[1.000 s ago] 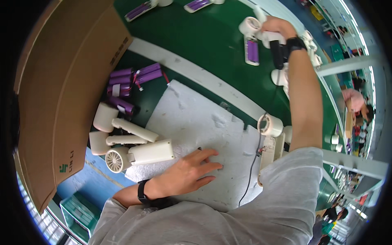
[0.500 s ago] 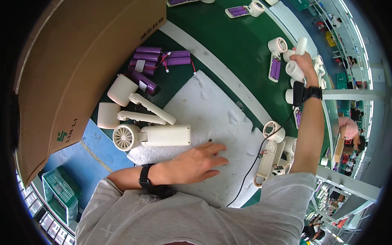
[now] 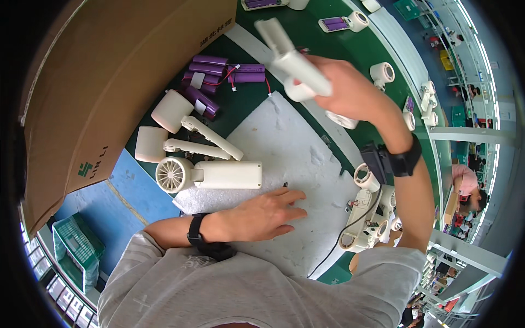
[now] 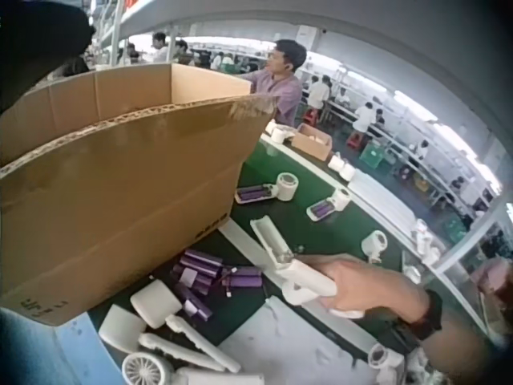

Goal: The person assembles portable electric fans by connecting battery packs to circuit boards, testing the digital displays, and fitting the batteries inside the fan handle housings by hand.

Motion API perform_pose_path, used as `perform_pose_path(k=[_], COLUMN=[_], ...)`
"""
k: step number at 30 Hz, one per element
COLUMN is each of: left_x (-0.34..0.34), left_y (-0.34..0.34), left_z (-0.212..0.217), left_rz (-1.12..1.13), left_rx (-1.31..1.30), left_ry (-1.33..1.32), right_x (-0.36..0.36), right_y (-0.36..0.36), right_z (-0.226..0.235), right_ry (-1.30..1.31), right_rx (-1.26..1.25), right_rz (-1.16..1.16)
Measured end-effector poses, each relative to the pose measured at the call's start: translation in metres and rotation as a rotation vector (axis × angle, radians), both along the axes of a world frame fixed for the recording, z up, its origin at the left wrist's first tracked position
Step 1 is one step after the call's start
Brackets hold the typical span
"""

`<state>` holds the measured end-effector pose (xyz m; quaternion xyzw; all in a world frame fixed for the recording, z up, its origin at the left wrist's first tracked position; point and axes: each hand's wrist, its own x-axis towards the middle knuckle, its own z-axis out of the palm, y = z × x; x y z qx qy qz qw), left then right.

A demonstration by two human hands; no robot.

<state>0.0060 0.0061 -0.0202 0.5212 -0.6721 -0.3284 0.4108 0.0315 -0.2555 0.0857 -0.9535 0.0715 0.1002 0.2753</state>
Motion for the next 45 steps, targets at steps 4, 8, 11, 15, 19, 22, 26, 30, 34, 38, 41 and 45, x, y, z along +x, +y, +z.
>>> perform_pose_path(k=[4,8,11,15,19,22,26,30,34,38,41,45], left_x=[-0.001,0.000,0.001,0.000,0.007,0.006,-0.009,-0.007,-0.005,-0.001,0.000,0.001], left_y=[0.002,0.003,0.005,0.008,0.003,0.005,0.007,0.007,0.004,0.002,0.001,0.002], left_z=[0.000,0.003,0.002,0.003,0.020,0.024,0.008,0.004,0.001,0.003,0.004,0.007], left_rz=[-0.001,-0.005,0.001,0.054,0.086,0.146,0.248,0.166,0.108,0.129,0.106,0.071], left_rx=[0.003,-0.009,-0.034,-0.024,0.261,0.201,-0.037,0.049,0.100,0.106,0.107,0.112], left_ry=[0.011,-0.017,-0.023,0.085,0.471,0.667,0.339,0.218,0.035,0.048,0.026,-0.015], right_x=[0.029,0.034,0.014,-0.055,-0.126,-0.160,-0.171,-0.172,-0.122,-0.023,0.041,0.079], right_y=[0.006,0.012,0.030,0.070,0.095,0.114,0.142,0.141,0.117,0.104,0.078,0.068], right_z=[-0.023,-0.017,0.012,0.052,0.031,-0.011,-0.022,0.002,0.023,0.013,-0.026,-0.058], right_ry=[-0.106,-0.149,-0.179,-0.035,-0.121,-0.297,-0.292,-0.133,-0.212,-0.181,-0.234,-0.427], right_rx=[-0.177,-0.256,-0.244,-0.054,-0.127,-0.455,-0.640,-0.362,-0.141,0.001,-0.147,-0.556], right_rz=[0.281,0.289,0.200,-0.267,-0.157,0.088,0.068,-0.085,-0.205,-0.067,0.056,0.295])
